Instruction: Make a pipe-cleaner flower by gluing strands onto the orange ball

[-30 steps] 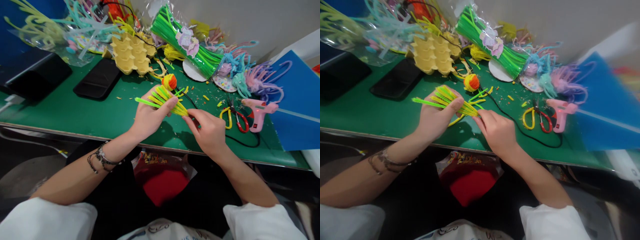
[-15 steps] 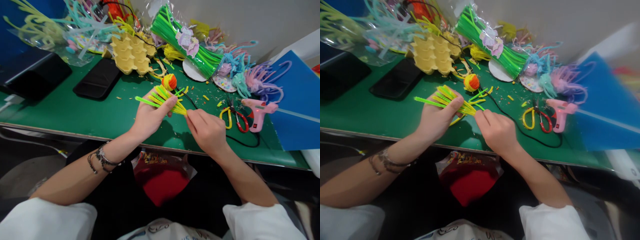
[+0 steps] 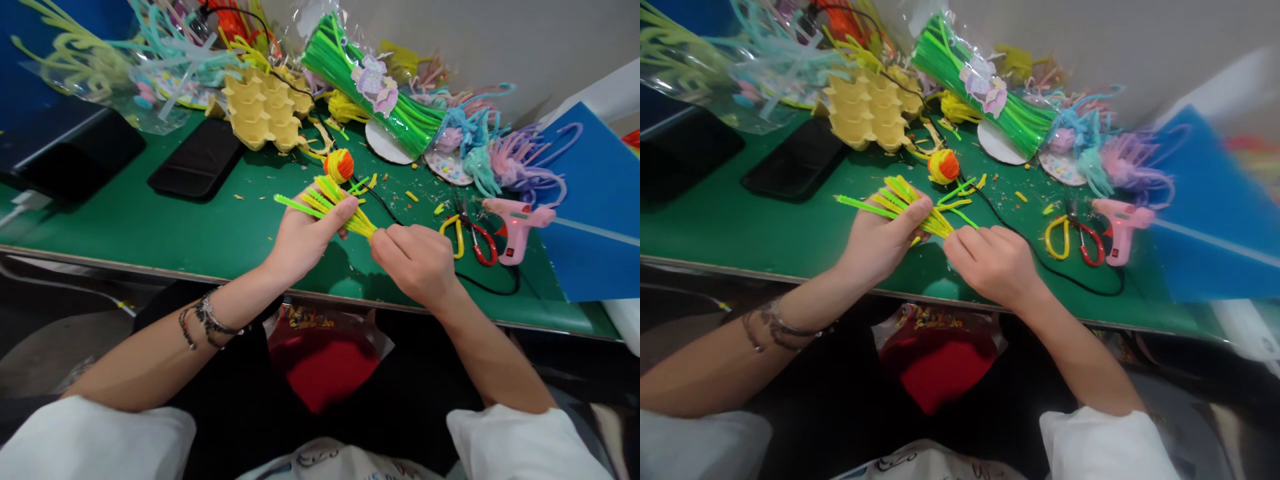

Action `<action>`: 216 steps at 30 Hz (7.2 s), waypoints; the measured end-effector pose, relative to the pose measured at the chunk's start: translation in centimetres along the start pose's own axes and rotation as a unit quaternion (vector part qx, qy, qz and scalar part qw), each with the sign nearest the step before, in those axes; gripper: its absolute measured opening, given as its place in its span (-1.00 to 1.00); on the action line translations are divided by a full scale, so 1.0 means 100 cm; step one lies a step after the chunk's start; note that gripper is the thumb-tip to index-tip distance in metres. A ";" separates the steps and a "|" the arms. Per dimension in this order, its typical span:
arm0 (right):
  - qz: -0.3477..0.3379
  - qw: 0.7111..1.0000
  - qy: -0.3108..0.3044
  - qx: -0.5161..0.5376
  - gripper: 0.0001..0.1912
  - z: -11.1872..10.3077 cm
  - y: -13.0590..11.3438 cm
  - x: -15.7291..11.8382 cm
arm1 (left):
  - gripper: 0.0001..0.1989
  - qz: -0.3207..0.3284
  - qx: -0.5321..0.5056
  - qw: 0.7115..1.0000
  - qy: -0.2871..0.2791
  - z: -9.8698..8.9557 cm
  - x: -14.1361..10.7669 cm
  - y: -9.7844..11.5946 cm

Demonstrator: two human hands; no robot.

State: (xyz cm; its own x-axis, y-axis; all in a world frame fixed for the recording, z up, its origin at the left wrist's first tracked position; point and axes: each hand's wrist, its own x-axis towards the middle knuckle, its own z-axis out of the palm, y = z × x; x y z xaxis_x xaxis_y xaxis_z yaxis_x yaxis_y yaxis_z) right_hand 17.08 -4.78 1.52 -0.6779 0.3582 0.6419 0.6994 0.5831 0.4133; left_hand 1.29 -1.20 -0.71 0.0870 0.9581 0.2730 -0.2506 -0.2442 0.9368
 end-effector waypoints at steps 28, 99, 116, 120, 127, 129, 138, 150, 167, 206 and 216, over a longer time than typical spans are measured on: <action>0.253 0.921 -0.028 0.295 -0.77 0.013 -0.004 -0.005 | -0.77 0.100 0.141 0.984 0.032 -0.007 -0.001 0.009; 0.062 0.993 0.008 -0.095 -0.75 0.012 -0.003 -0.006 | -0.71 -0.103 -0.079 0.990 0.054 0.002 -0.006 -0.002; 0.052 0.998 0.022 -0.021 -0.73 0.012 0.000 -0.006 | -0.72 -0.110 -0.071 0.990 0.058 0.000 -0.005 -0.004; 0.046 0.998 0.028 0.012 -0.71 0.012 -0.001 -0.006 | -0.73 -0.111 -0.078 0.989 0.054 0.001 -0.006 -0.005; 0.047 0.996 0.031 0.073 -0.68 0.013 0.001 -0.007 | -0.72 -0.114 -0.091 0.989 0.015 0.000 -0.003 -0.004; 0.029 0.996 0.026 0.082 -0.68 0.014 0.003 -0.007 | -0.70 -0.120 -0.092 0.988 -0.011 -0.001 -0.002 -0.001; 0.016 0.997 0.036 0.064 -0.67 0.017 0.008 -0.008 | -0.54 -0.102 -0.027 0.994 -0.036 -0.015 0.010 0.000; 0.091 0.994 0.056 0.003 -0.68 0.024 0.014 -0.014 | -0.56 -0.144 -0.016 0.985 -0.091 -0.015 0.010 0.003; 0.270 0.939 0.034 0.209 -0.71 0.023 0.029 -0.018 | -0.74 -0.039 -0.001 0.998 -0.040 -0.018 0.011 0.013; 0.398 0.187 0.094 0.893 -0.69 0.009 -0.013 0.006 | -0.76 -0.017 -0.050 0.986 -0.159 -0.012 0.005 0.002; 0.461 0.190 0.021 0.866 -0.68 0.025 -0.028 0.003 | -0.65 0.013 -0.039 0.998 -0.047 -0.020 0.010 0.006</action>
State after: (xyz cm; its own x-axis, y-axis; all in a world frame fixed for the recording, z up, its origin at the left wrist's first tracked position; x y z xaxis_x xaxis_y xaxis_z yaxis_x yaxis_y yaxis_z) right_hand 14.39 -4.48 -1.07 -0.4202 0.9057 -0.0561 -0.6324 -0.3367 -0.6976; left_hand -0.69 -0.12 -0.33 0.1689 0.9324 0.3196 -0.3273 -0.2528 0.9105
